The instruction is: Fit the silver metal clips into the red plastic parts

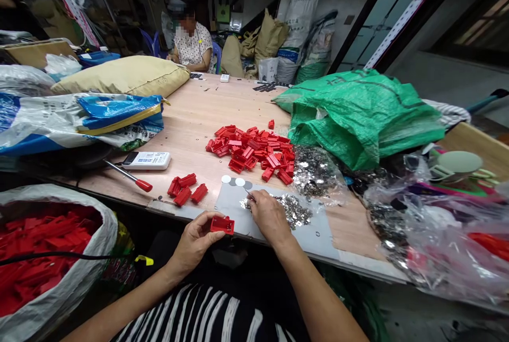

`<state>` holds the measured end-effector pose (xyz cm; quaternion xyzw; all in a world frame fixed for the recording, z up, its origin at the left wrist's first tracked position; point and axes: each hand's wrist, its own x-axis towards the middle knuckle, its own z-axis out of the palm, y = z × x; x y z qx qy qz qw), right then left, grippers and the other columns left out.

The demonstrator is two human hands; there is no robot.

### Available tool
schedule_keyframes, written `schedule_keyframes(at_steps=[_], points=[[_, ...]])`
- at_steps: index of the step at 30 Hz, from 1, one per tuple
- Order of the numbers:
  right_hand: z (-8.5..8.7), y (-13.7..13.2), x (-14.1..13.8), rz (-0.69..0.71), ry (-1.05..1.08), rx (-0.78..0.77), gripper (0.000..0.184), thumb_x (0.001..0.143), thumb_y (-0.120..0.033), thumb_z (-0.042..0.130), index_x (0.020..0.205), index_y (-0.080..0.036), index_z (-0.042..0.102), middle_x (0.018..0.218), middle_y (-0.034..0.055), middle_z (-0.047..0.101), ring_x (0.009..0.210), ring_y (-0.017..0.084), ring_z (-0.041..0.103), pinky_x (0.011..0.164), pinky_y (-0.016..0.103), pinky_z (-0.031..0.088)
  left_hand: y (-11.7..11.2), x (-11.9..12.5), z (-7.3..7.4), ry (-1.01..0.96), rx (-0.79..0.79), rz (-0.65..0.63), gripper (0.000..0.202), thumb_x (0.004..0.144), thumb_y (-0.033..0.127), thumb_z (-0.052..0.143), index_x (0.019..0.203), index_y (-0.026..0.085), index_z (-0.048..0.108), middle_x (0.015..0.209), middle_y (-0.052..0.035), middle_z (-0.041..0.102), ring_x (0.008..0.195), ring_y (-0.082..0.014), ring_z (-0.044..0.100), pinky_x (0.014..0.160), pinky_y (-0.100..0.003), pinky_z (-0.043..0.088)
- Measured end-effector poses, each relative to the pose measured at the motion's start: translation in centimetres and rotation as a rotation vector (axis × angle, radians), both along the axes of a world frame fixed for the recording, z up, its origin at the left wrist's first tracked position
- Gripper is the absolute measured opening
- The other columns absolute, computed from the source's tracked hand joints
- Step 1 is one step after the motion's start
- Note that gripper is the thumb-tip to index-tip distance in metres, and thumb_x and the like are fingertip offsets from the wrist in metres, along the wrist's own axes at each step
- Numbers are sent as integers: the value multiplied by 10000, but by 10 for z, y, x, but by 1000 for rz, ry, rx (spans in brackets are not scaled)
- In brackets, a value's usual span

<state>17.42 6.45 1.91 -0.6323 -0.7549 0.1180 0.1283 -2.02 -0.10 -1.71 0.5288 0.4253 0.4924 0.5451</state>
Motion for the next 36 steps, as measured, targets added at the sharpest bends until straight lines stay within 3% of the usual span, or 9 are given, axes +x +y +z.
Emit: schedule_keyframes(at_steps=[5, 10, 16, 20, 23, 26, 29, 32, 36], points=[[-1, 14, -10, 5, -172, -43, 155, 898, -231, 481, 907, -201, 633, 971, 66, 646, 871, 201, 617, 706, 279, 392, 1, -1, -1, 81, 71, 3, 248, 790, 254, 677, 1028, 192, 644, 971, -50, 656, 903, -196, 645, 842, -300, 508], [-1, 20, -12, 35, -160, -63, 93, 864, -222, 521, 839, -203, 609, 905, 54, 646, 807, 191, 607, 660, 275, 364, 5, 0, 0, 126, 109, 16, 246, 790, 255, 676, 1026, 192, 651, 964, -53, 666, 892, -195, 645, 823, -293, 514], [-7, 19, -9, 68, -120, -55, 94, 854, -199, 483, 906, -213, 560, 853, 45, 660, 752, 187, 589, 623, 274, 340, 6, 0, 2, 216, 165, 62, 257, 791, 284, 683, 1030, 197, 651, 961, -51, 669, 887, -194, 636, 813, -297, 504], [-18, 20, -1, 112, 82, -10, 159, 860, -193, 433, 980, -208, 537, 954, 65, 654, 848, 198, 603, 712, 295, 399, 8, 1, 2, 255, 186, 90, 260, 789, 266, 686, 1037, 200, 645, 965, -52, 664, 879, -190, 631, 793, -287, 497], [-20, 17, 3, 120, 207, 7, 153, 874, -238, 407, 915, -215, 553, 954, 66, 648, 878, 206, 602, 769, 323, 417, 9, 1, 5, 302, 218, 127, 266, 778, 267, 698, 1029, 197, 650, 934, -53, 654, 845, -184, 622, 768, -283, 496], [-14, 8, 1, 52, 375, -47, 116, 842, -306, 471, 835, -222, 550, 819, 34, 651, 726, 189, 594, 702, 322, 422, 10, 2, 8, 346, 261, 167, 258, 771, 260, 704, 1015, 196, 651, 924, -51, 640, 846, -182, 613, 769, -288, 497], [-9, -5, -5, 5, 675, -216, 199, 808, -407, 539, 820, -209, 559, 709, 4, 616, 552, 139, 522, 581, 289, 401, 9, 3, 9, 382, 319, 194, 248, 781, 246, 693, 1019, 199, 643, 940, -54, 634, 875, -185, 606, 779, -296, 501], [-8, -16, -13, -10, 891, -328, 296, 773, -491, 602, 804, -198, 570, 655, -25, 541, 498, 100, 434, 495, 254, 344, 9, 4, 8, 420, 380, 216, 241, 790, 240, 684, 1022, 199, 636, 928, -54, 630, 872, -184, 599, 784, -307, 505], [-9, -25, -22, -40, 986, -364, 329, 742, -511, 646, 772, -193, 570, 630, -41, 475, 485, 81, 377, 458, 239, 307, 9, 5, 8, 450, 447, 231, 241, 794, 213, 674, 1031, 202, 631, 911, -49, 622, 854, -179, 593, 781, -309, 503]])
